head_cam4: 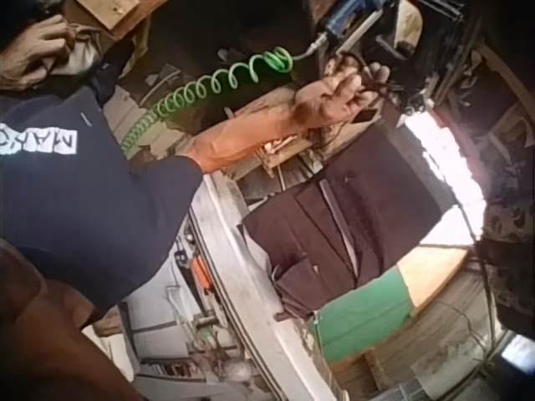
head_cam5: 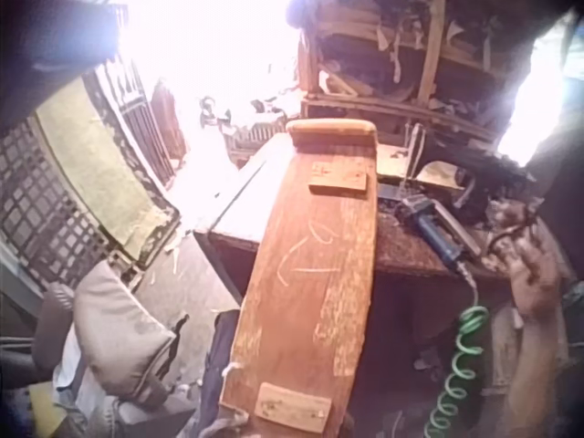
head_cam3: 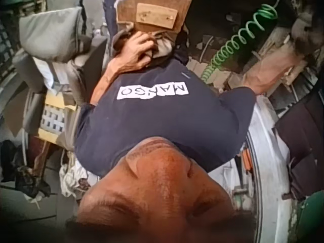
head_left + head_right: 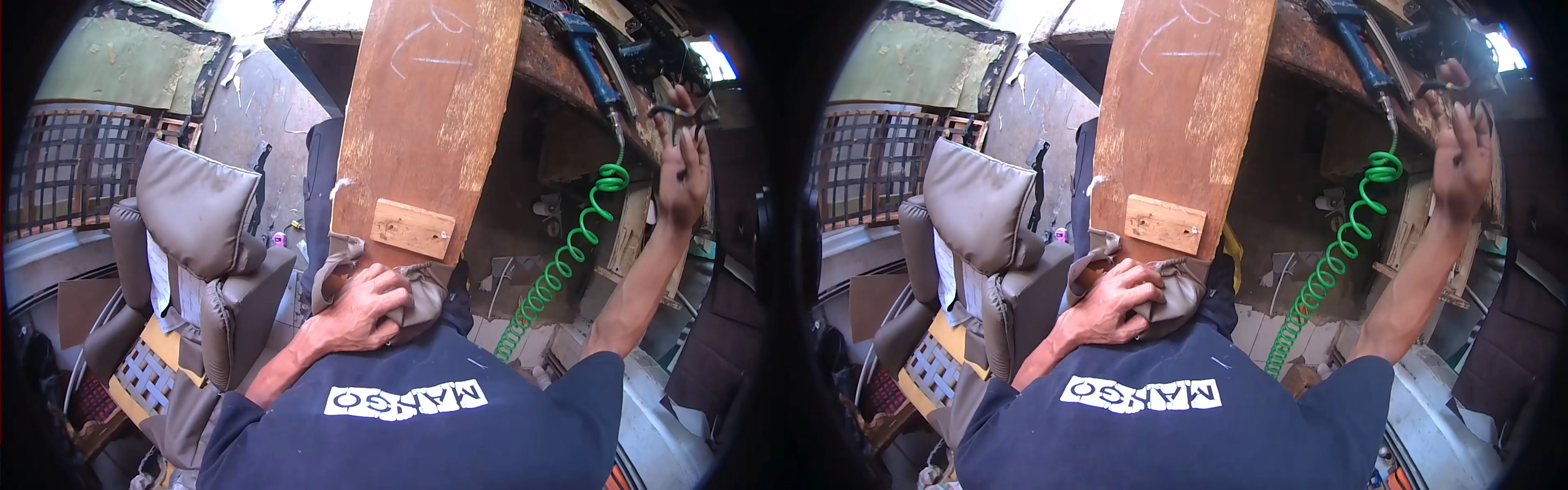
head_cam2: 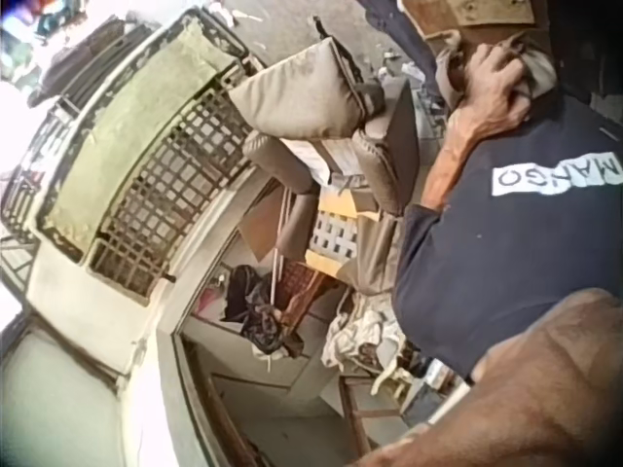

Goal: The person covers a wooden and foam furniture component with grey fabric, using an air-powered staple gun to secure the material and trimming excess with a knife.

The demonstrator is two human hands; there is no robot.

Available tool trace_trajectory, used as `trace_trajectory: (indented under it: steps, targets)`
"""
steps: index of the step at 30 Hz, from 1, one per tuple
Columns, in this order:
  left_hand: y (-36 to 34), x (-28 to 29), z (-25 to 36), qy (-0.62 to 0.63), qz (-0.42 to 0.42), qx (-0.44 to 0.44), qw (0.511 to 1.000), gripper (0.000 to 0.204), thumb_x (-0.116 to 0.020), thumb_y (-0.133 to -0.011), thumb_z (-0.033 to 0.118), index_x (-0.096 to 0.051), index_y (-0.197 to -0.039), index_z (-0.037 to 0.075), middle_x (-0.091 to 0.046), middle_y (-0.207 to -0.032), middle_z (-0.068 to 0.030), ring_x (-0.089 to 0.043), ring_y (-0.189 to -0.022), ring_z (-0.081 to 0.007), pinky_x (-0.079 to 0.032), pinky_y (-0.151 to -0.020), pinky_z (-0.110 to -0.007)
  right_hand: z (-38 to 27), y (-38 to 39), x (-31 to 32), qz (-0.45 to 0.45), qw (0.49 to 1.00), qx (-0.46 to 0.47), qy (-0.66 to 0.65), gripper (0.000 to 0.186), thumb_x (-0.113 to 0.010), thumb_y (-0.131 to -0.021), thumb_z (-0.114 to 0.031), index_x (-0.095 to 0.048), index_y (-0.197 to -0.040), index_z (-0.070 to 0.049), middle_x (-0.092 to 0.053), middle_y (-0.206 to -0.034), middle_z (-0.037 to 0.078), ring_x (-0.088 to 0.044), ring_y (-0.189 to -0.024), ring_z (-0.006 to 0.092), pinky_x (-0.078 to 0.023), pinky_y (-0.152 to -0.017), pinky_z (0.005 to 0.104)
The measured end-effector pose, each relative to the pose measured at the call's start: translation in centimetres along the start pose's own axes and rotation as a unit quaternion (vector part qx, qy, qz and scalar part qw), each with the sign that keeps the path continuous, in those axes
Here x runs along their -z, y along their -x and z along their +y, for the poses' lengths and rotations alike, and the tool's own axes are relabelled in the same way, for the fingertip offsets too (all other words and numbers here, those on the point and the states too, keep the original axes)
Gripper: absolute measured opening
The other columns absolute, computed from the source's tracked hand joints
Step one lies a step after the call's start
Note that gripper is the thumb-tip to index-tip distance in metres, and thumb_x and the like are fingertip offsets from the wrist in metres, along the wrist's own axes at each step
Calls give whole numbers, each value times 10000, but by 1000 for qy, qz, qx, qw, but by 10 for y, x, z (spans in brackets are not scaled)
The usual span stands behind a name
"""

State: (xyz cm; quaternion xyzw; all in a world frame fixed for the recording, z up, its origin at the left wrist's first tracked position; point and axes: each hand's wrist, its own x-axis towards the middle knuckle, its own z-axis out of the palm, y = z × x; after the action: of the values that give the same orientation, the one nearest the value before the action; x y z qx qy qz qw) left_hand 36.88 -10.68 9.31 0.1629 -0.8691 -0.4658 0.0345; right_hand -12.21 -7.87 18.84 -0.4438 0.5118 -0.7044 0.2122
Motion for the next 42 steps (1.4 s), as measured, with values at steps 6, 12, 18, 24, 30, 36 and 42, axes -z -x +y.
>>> trace_trajectory:
  steps: [6,12,18,24,30,36,42]
  targets:
    - [-6,6,-2,-19,-70,20,997,461,-666,-715,169,-623,-1159,52,-637,-1333,-150,-572,-1266,-370,-462,-1020,-471,-6,125,-87,-193,945,-207,-161,525,-681,-941,-354,-617,-1220,86,-678,-1201,254,-642,-1182,378,-463,-1087,546]
    - [0,-6,0,-65,-22,28,997,683,-674,-754,208,-534,-1367,-56,-601,-1382,-238,-512,-1384,-380,-418,-1143,-487,-12,200,-135,-369,856,-334,143,245,-710,-950,-155,-540,-851,-10,-543,-863,96,-686,-751,283,-577,-706,423]
    - [8,-14,-13,-56,25,-23,998,605,-683,-753,193,-559,-1286,-65,-586,-1405,-235,-489,-1408,-382,-403,-1162,-492,-5,231,-154,-471,780,-178,372,300,-724,-921,-227,-627,-837,45,-613,-830,238,-673,-731,429,-561,-673,503]
    - [10,-15,-12,-60,38,-22,997,500,-703,-756,205,-588,-1188,-18,-609,-1390,-190,-527,-1363,-368,-425,-1129,-482,-8,230,-173,-501,710,-170,466,296,-678,-951,-225,-630,-830,41,-645,-819,255,-679,-741,450,-550,-654,522]
    - [14,-6,-16,-44,39,-35,998,432,-732,-760,214,-585,-1110,9,-651,-1250,-165,-593,-1234,-357,-460,-1043,-471,-11,207,-192,-601,615,-202,469,265,-664,-911,-160,-661,-731,33,-698,-803,274,-709,-793,456,-576,-687,509]
    - [17,-20,-30,-34,93,-49,994,400,-751,-699,211,-605,-1019,20,-650,-973,-158,-648,-954,-348,-501,-842,-454,-15,198,-210,-623,594,-150,486,143,-666,-781,-76,-712,-818,55,-710,-828,278,-740,-787,422,-612,-689,491]
    - [15,-34,-47,18,199,-79,977,353,-747,-625,213,-638,-895,14,-635,-763,-150,-665,-724,-350,-530,-691,-430,10,214,-205,-597,601,-155,509,159,-669,-775,-82,-710,-827,62,-694,-930,283,-729,-809,455,-606,-696,514]
